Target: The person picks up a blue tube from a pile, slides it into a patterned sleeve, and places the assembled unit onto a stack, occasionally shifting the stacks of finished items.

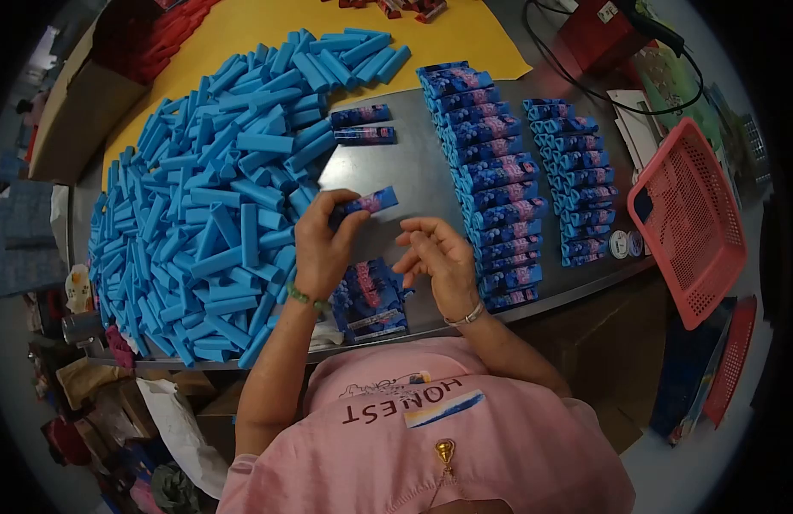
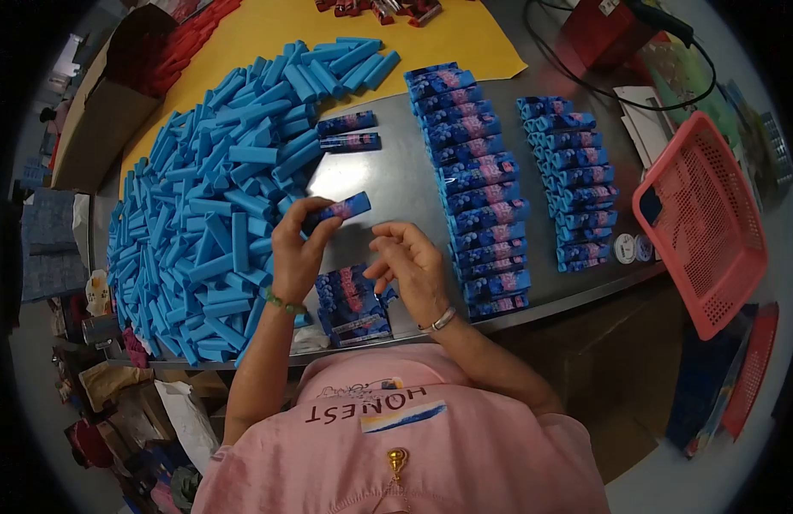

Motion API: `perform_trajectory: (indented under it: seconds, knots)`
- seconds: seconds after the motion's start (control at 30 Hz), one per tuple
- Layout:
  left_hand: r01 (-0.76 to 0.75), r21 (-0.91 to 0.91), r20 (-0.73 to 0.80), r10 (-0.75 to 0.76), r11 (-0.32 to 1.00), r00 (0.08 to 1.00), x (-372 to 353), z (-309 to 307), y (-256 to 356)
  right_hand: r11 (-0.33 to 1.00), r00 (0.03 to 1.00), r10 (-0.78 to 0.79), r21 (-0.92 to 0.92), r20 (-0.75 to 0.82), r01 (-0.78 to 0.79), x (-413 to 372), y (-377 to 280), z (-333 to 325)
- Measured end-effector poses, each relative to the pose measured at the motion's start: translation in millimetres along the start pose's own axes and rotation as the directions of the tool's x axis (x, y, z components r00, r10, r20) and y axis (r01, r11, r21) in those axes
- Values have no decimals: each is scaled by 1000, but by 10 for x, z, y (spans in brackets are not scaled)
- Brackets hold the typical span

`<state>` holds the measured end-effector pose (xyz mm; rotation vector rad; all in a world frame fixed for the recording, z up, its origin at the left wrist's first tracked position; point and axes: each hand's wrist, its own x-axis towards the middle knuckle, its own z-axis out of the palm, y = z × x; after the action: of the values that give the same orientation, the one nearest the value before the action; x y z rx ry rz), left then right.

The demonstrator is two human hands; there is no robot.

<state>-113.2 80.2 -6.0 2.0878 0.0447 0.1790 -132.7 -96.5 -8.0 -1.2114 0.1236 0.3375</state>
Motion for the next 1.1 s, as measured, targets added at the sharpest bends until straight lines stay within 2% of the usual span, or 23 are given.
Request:
perform_trajectory:
  seconds: [0.07, 0.1, 0.13, 0.17, 0.2, 0.27, 0.5, 0.6, 0.67, 0.73, 0.8, 1.03, 1.1]
  knots:
    - [-11, 21, -25, 11, 1000, 1000, 294, 119, -40, 998, 999, 36, -44, 27, -34, -34, -4, -28]
    - [-197, 211, -61, 214, 957, 975, 437, 183, -105, 999, 999, 25, -43, 26, -23, -46, 4, -42]
    - [-356, 396, -59, 410, 846, 910, 559, 253, -167, 998, 999, 34, -53, 36, -32, -59, 15, -62]
    - [-350, 443, -109, 437, 825, 893, 658, 329, -216, 997, 998, 44, -63, 46, -41, -66, 18, -81]
    - [-357, 443, -111, 446, 822, 888, 730, 370, -242, 997, 998, 34, -64, 46, -31, -73, 13, -96]
    - [-281, 620, -96, 427, 732, 899, 841, 422, -286, 997, 997, 41, -63, 70, -37, -78, 7, -115]
    - [-245, 709, -70, 411, 662, 909, 1006, 462, -295, 996, 991, 83, -42, 100, -79, -50, -6, -116]
    - [-292, 693, -39, 440, 659, 897, 958, 352, -206, 996, 991, 86, -35, 104, -83, -54, -35, -137]
    - [-217, 775, -103, 458, 593, 883, 869, 202, -121, 994, 992, 79, -83, 99, -71, -69, -53, -164]
    - [-178, 823, -98, 445, 539, 890, 834, 99, -158, 994, 990, 85, -71, 109, -77, -75, -45, -159]
    - [-56, 942, -40, 276, 331, 960, 830, 43, -210, 995, 988, 87, -66, 129, -79, -81, -37, -136]
    - [-61, 977, -5, 309, 206, 951, 1025, 120, -332, 996, 990, 68, -74, 126, -59, -161, -72, -135]
    - [-137, 976, 70, 350, 171, 934, 1075, 86, -381, 995, 991, 58, -90, 124, -47, -185, -66, -141]
